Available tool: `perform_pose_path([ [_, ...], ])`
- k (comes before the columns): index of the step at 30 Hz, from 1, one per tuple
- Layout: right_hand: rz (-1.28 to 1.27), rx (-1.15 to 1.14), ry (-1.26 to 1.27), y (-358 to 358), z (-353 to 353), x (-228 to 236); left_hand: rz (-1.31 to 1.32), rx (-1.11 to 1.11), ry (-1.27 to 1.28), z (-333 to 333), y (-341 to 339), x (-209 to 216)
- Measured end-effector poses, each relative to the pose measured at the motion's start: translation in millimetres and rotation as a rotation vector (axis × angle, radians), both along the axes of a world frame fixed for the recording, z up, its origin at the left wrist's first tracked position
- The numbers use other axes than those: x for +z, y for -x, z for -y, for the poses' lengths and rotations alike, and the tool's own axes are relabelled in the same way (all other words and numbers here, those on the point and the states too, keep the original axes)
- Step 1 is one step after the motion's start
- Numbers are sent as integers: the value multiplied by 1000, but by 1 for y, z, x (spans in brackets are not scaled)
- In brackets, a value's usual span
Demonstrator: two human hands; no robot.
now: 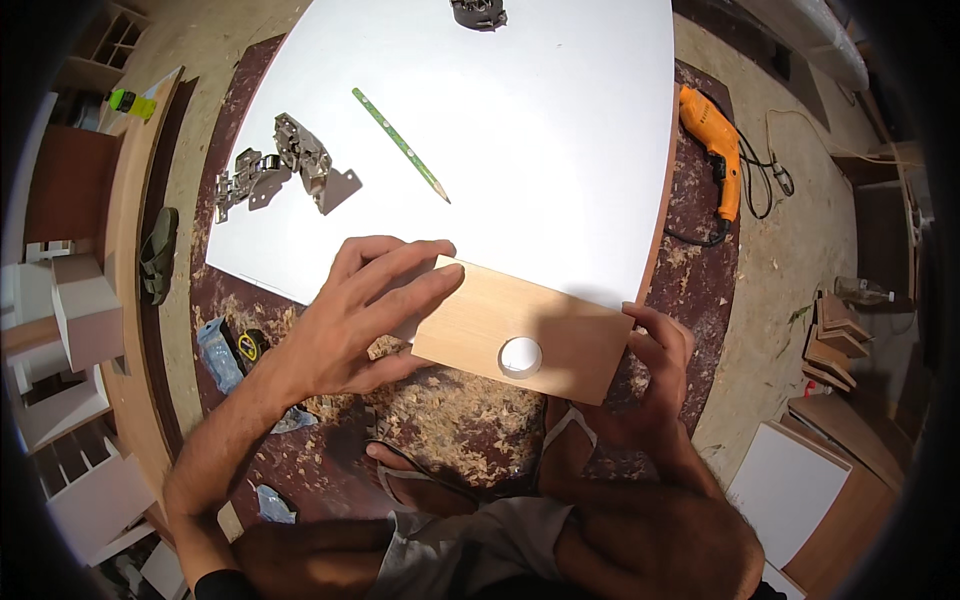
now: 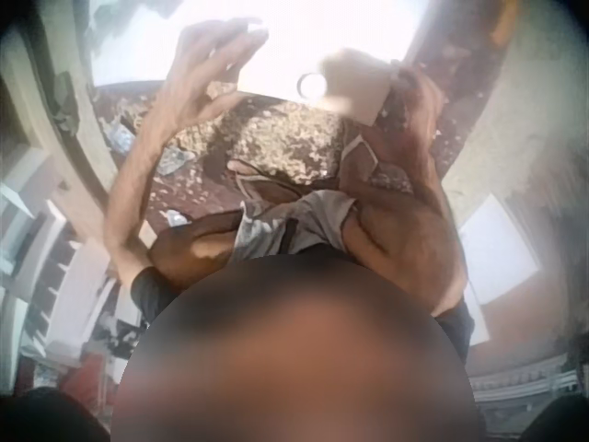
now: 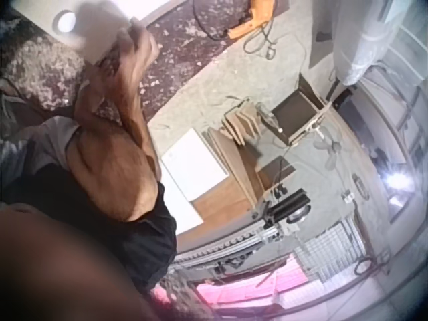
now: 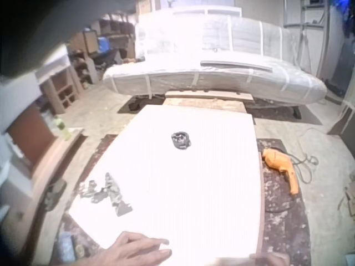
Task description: The person marks a white cabinet door with a pencil using a hinge as a guide, then uses a drill with a hole saw to cut circular recesses into the door. The person handles hinges, a pencil, a drill, and a wooden template.
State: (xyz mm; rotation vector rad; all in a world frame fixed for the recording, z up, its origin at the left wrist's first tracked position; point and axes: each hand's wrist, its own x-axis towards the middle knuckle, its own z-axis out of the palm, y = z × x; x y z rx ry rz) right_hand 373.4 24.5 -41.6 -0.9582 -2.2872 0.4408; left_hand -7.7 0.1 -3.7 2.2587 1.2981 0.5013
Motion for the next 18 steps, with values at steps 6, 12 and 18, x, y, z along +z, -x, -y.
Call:
perform_pose_path([
  [6,45,15,2,0,-3,2,20,2,27,-4,1,2],
  [12,59,9,22,2,-2,5,24,-3,48,-6,5,2],
  [18,10,3,32,5,-3,6,17,8,45,-7,4,1],
])
